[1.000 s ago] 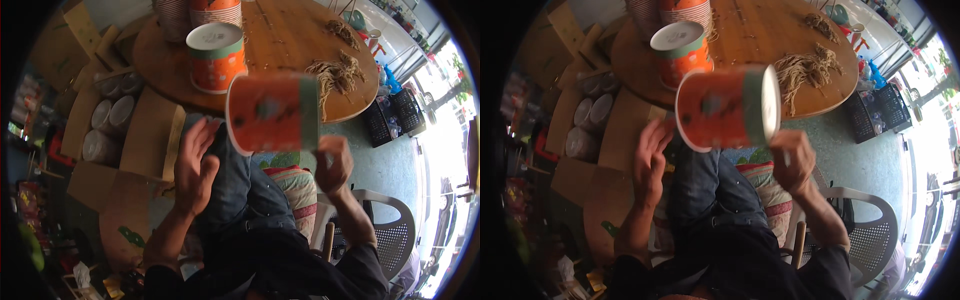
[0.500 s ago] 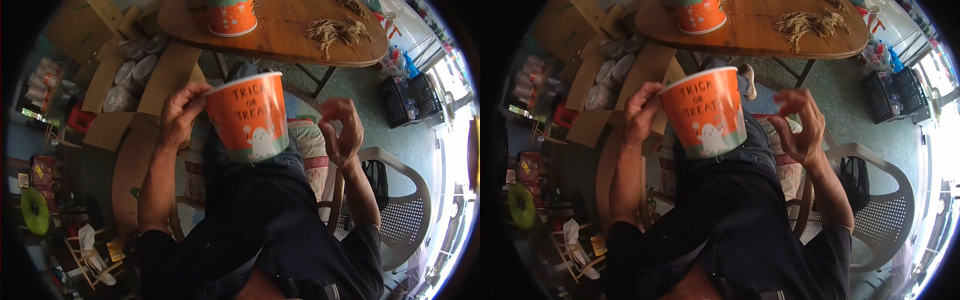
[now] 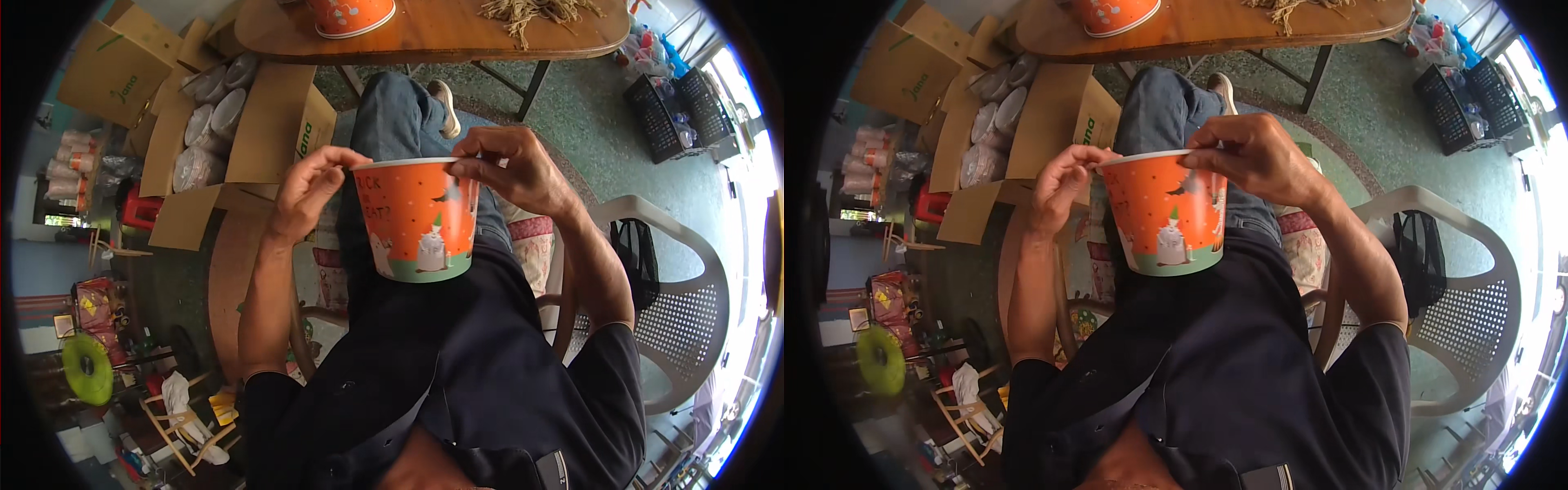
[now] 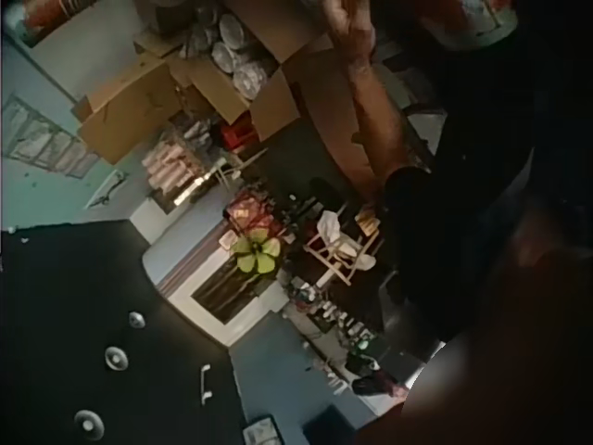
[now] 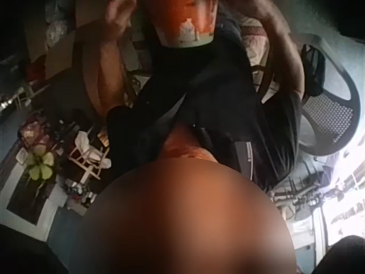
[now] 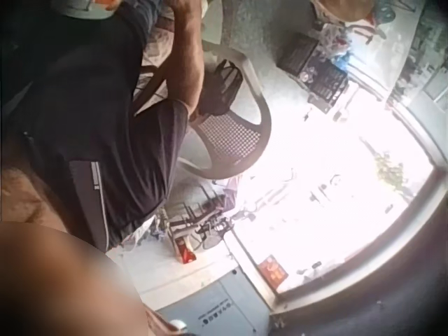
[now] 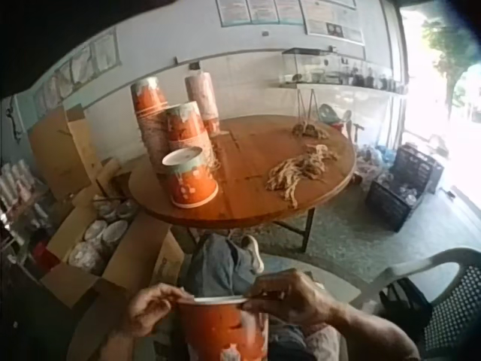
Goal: Attaching string handles to decorative paper buckets for packaging.
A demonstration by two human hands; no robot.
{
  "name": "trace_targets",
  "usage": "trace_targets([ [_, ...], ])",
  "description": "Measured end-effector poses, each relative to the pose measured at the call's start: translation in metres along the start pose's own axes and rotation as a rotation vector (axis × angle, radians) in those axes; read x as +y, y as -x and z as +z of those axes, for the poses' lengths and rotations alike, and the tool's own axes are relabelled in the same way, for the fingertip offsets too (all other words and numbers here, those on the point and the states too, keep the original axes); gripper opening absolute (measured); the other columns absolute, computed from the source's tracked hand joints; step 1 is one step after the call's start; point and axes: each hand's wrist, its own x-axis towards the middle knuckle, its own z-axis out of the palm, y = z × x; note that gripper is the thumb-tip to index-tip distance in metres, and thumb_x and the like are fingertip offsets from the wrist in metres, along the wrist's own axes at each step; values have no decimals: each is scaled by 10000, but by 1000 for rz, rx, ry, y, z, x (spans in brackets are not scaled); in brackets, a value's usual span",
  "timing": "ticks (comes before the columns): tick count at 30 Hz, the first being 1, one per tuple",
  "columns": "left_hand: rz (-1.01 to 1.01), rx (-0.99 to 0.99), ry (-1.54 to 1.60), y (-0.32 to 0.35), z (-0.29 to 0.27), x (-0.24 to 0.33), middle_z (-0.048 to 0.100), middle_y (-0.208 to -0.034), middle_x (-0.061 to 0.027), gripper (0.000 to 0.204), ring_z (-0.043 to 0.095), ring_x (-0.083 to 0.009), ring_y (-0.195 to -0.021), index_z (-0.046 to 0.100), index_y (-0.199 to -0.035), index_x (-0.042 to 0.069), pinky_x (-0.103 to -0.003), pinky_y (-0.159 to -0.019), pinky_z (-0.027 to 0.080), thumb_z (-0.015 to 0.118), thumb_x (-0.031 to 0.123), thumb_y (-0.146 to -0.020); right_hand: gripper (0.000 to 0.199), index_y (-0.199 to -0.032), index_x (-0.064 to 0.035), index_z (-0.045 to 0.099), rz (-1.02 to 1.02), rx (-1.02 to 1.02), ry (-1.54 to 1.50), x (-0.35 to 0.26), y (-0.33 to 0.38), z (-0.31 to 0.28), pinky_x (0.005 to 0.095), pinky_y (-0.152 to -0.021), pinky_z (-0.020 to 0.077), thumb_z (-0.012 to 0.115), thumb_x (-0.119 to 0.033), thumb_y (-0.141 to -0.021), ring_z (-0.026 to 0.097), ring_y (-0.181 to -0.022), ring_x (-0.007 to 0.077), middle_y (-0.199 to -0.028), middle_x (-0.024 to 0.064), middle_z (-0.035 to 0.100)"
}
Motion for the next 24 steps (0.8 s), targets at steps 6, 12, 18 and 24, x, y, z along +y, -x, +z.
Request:
trace_targets([
  [6, -134, 16, -441, -18, 43, 53, 726, -848, -53, 295, 646, -72, -856, 723, -1060, -17, -282, -783, 526, 742, 271, -1000, 179, -1060, 5, 745, -10, -64, 44, -13, -13, 6, 274, -623, 495, 762, -149, -971, 631, -702, 84, -806, 48, 722],
  [12, -103, 17, -267, -8, 3, 24, 691, -874, 0, 181, 601, -57, -838, 717, -1032, -10, -236, -769, 493, 693, 169, -1033, 163, -1076, -17, 753, 210, -141, -79, 10, -3, -12, 247, -605, 470, 749, -154, -987, 566, -683, 36, -779, -18, 678],
  [18, -122, 11, -331, -22, 22, 48, 725, -895, -33, 247, 644, -79, -848, 719, -1059, -18, -257, -776, 519, 712, 227, -1024, 160, -1071, -14, 751, 184, -91, -106, -1, -14, -6, 234, -605, 468, 744, -151, -990, 562, -685, 23, -787, -17, 687],
  [24, -210, 37, -443, -28, 40, 71, 729, -845, -50, 200, 646, -86, -795, 711, -1034, -45, -267, -742, 525, 670, 150, -1012, 173, -1097, -25, 753, 154, -39, -97, 1, -19, -5, 242, -617, 483, 744, -164, -994, 569, -682, 37, -793, -7, 693],
])
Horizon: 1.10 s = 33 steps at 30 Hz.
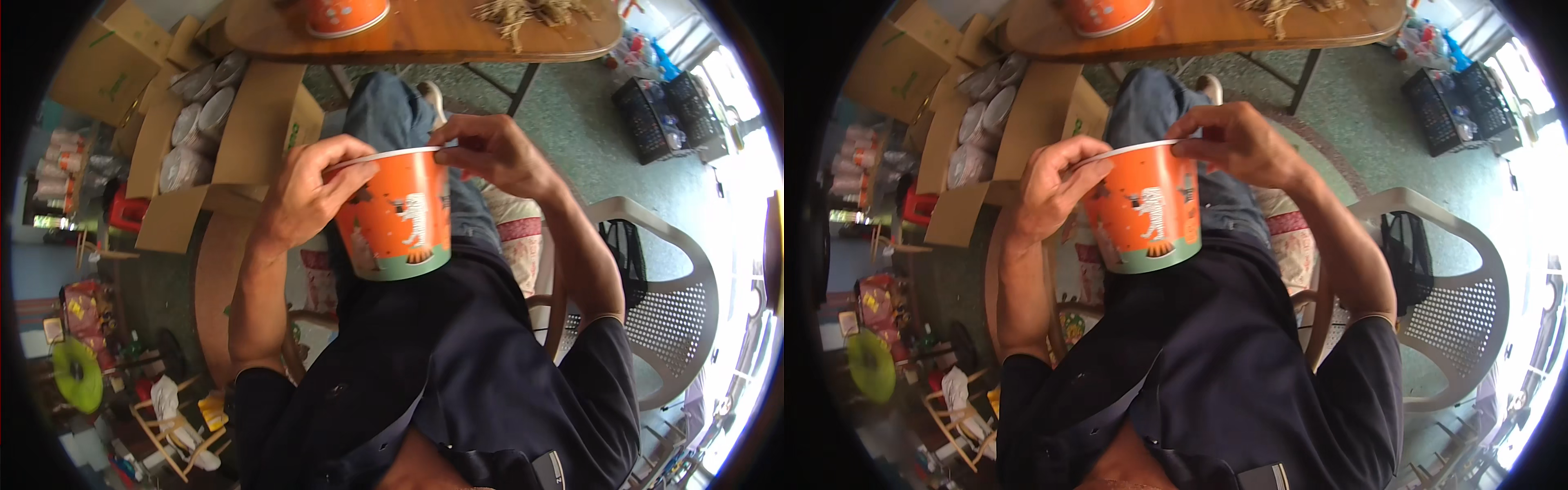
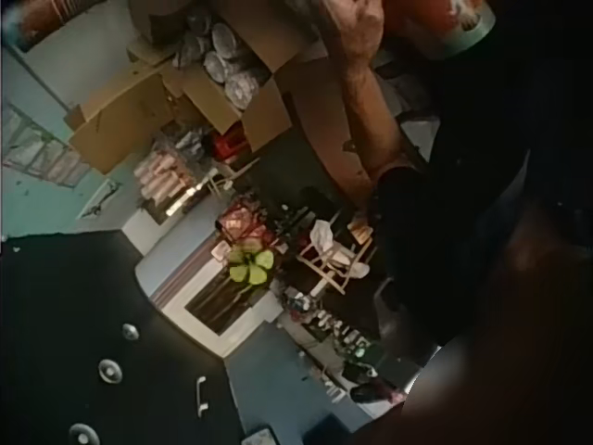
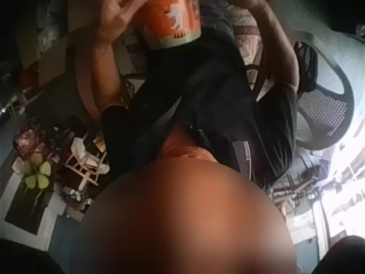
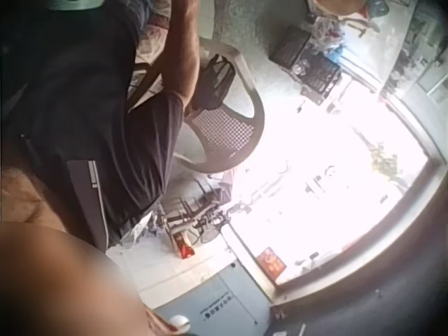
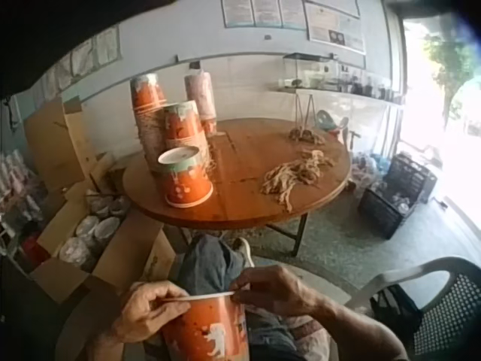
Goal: Attaching string handles to decorative paper buckets for packaging.
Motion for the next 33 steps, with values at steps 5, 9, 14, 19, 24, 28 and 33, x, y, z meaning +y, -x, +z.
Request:
trace_targets([
  [5, 45, 181, 8, 7, -7, -14, 681, -797, -23, 170, 617, -59, -748, 698, -1004, -37, -251, -670, 511, 671, 130, -1016, 191, -1096, -42, 768, -110, 219, 594, 54, -10, -32, 335, -728, 576, 769, -94, -913, 724, -801, 202, -970, 110, 761],
  [9, 34, 160, 74, 12, 4, -18, 688, -799, -25, 168, 624, -65, -749, 688, -997, -40, -261, -664, 513, 680, 127, -1016, 186, -1049, -84, 794, -99, 529, 778, 89, -7, -92, 409, -791, 591, 737, -201, -916, 760, -891, 318, -1028, 132, 775],
  [14, 76, 6, -62, 6, 24, -26, 716, -789, -108, 164, 701, -122, -744, 681, -974, -45, -309, -650, 549, 710, 115, -997, 180, -1060, -107, 803, -106, 747, 956, 97, -17, -166, 415, -813, 594, 720, -216, -943, 763, -912, 326, -1009, 135, 782],
  [19, 112, 7, -38, 1, 30, -31, 714, -786, -133, 198, 709, -157, -693, 677, -954, -41, -317, -628, 539, 725, 146, -998, 195, -1129, -135, 791, -156, 762, 1183, 80, -54, -212, 422, -796, 583, 711, -215, -970, 747, -943, 315, -1060, 97, 761],
  [24, 100, 17, -71, 3, 30, -39, 685, -744, -135, 224, 645, -155, -623, 665, -941, -38, -318, -588, 489, 727, 168, -1001, 211, -1155, -150, 781, -383, 563, 1334, 86, -94, -234, 409, -769, 581, 682, -178, -970, 729, -926, 315, -1136, 54, 722],
  [28, 123, 19, -70, 1, 31, -40, 672, -726, -139, 254, 631, -181, -606, 657, -938, -32, -329, -586, 480, 723, 203, -1008, 200, -1120, -155, 784, -444, 440, 1368, 95, -115, -244, 397, -741, 578, 694, -153, -941, 716, -886, 292, -1117, 41, 686],
  [33, 111, 28, -50, 1, 31, -44, 671, -727, -146, 269, 639, -199, -611, 658, -940, -27, -337, -593, 484, 718, 224, -1013, 140, -1074, -142, 781, -447, 371, 1343, 102, -129, -252, 398, -762, 572, 698, -176, -967, 711, -890, 305, -1083, 65, 686],
])
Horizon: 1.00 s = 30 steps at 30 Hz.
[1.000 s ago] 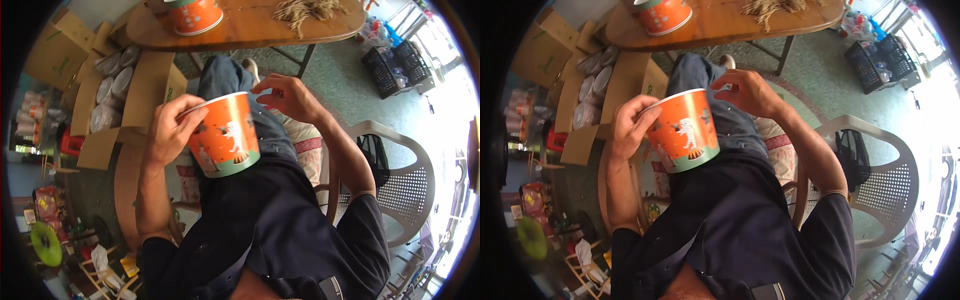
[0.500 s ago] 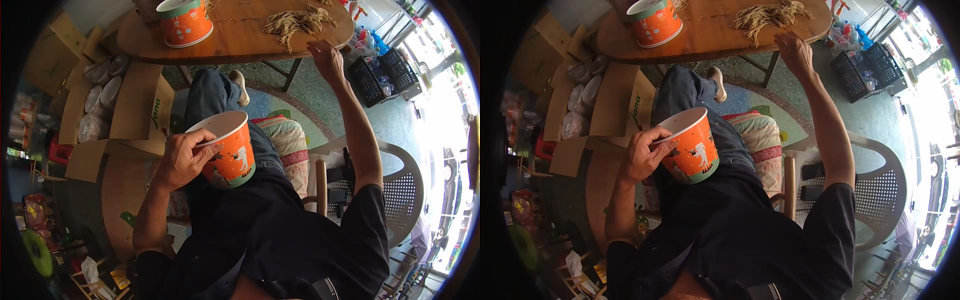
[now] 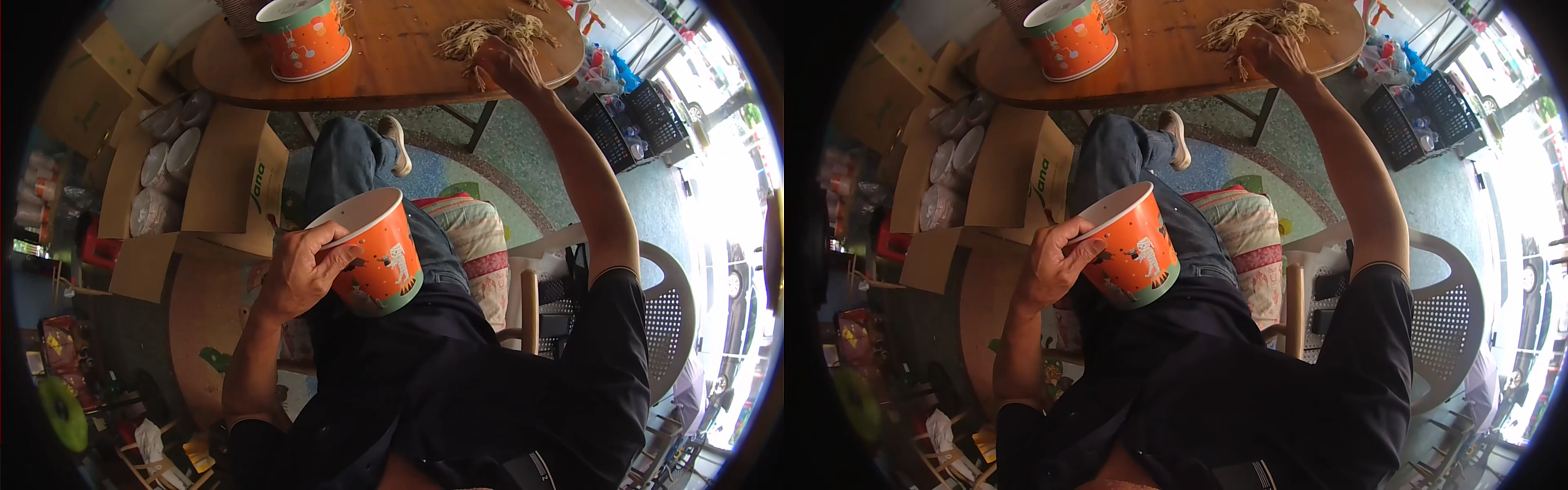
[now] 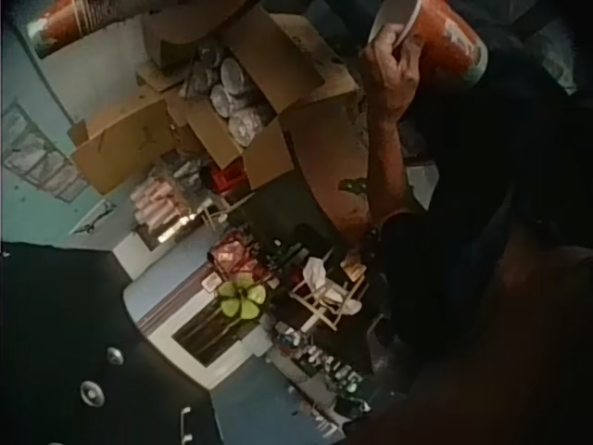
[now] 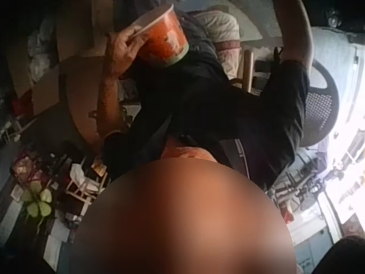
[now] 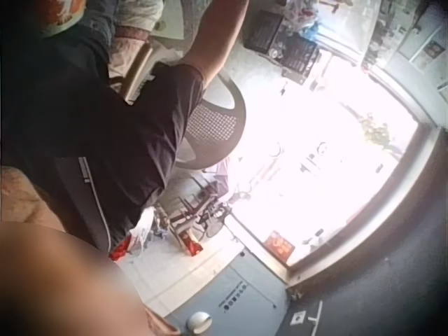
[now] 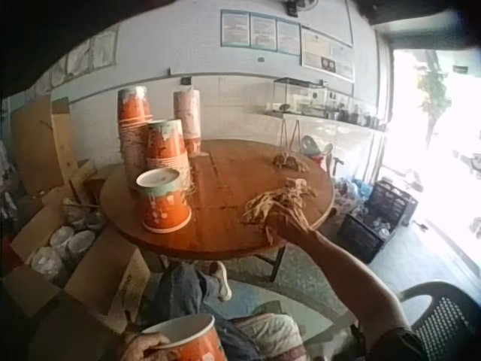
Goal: Attaching string handles to decorative paper buckets for packaging.
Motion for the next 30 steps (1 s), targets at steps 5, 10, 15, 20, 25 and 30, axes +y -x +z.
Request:
trace_targets([
  [5, 24, -12, -2, -3, 0, 0, 672, -729, -151, 285, 646, -208, -617, 659, -940, -26, -339, -597, 486, 718, 243, -1013, 177, -1012, -164, 796, 115, 61, -39, 14, 2, -1, 433, -788, 572, 675, -289, -983, 727, -917, 316, -1037, 58, 740],
  [10, -37, -27, 2, 1, -3, -2, 678, -747, -83, 281, 593, -100, -686, 663, -984, -30, -293, -640, 470, 705, 245, -1031, 203, -1052, -141, 791, 195, 30, -69, -11, -5, -12, 426, -805, 575, 683, -298, -984, 725, -953, 324, -1036, 89, 754],
  [15, -48, -28, -11, 0, -4, -2, 674, -746, -126, 293, 614, -161, -651, 668, -979, -28, -321, -622, 472, 705, 259, -1027, 223, -1101, -145, 789, 147, 51, -101, -5, -8, -9, 430, -815, 575, 666, -302, -1003, 727, -969, 316, -1055, 99, 755],
  [20, -50, -12, -26, 1, -5, -3, 672, -743, -174, 306, 641, -229, -616, 673, -975, -29, -354, -608, 479, 705, 272, -1021, 227, -1054, -117, 790, -1, -55, -127, -17, -20, -7, 427, -806, 566, 722, -317, -971, 731, -921, 302, -998, 82, 758],
  [25, -20, -15, -33, -2, -5, -4, 669, -738, -174, 311, 640, -229, -609, 672, -978, -36, -357, -606, 480, 705, 271, -1022, 198, -1019, -143, 801, 88, -93, -80, -22, -15, -11, 425, -807, 565, 721, -314, -959, 735, -926, 297, -1002, 72, 769],
  [30, -45, -10, 3, -1, -4, -2, 631, -705, -63, 298, 543, -94, -654, 661, -977, -13, -298, -613, 434, 700, 277, -1034, 171, -973, -164, 811, 187, -159, -65, -27, -20, -14, 423, -799, 566, 733, -312, -937, 737, -924, 292, -1005, 59, 778],
])
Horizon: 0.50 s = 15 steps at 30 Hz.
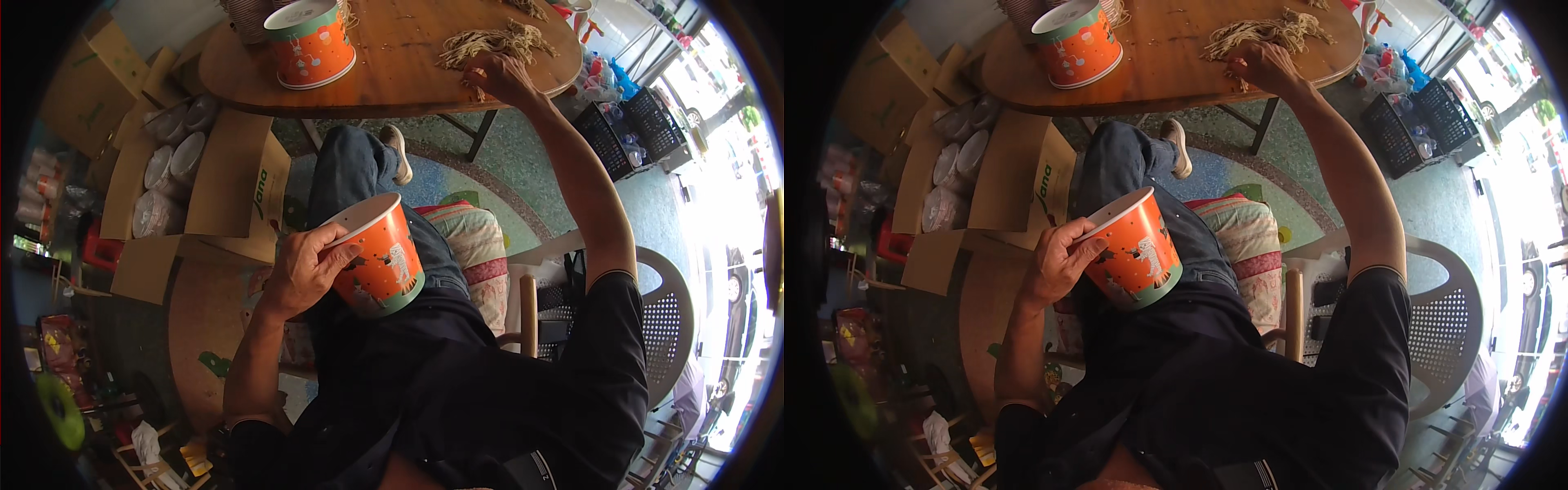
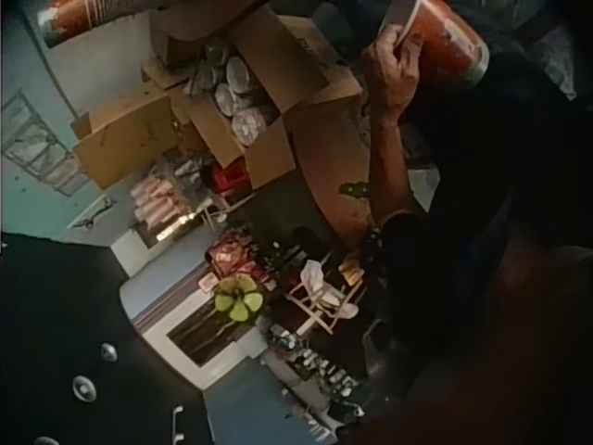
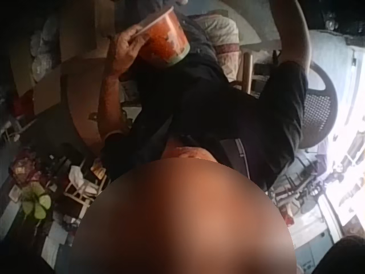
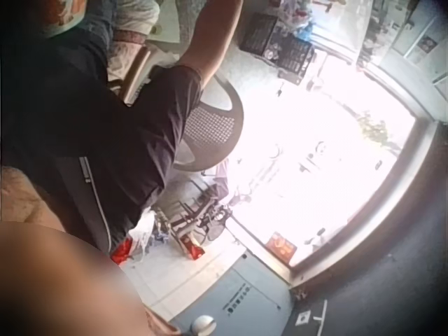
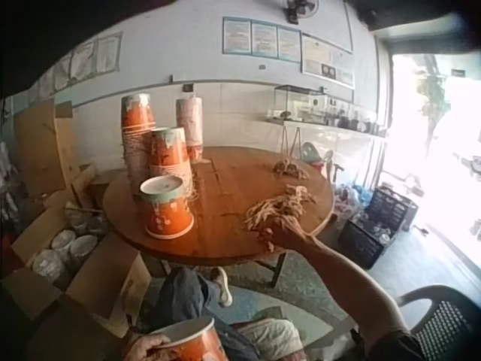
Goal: Attaching string handles to decorative paper buckets for packaging.
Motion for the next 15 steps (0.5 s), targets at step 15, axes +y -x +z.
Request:
trace_targets([
  [15, 4, -10, -21, -1, -5, 1, 693, -766, -158, 327, 676, -163, -664, 672, -1016, -50, -333, -617, 503, 699, 276, -1028, 221, -1167, -109, 763, 190, 245, -533, 8, -45, -61, 281, -604, 579, 682, -252, -1018, 740, -725, 109, -948, 23, 785],
])
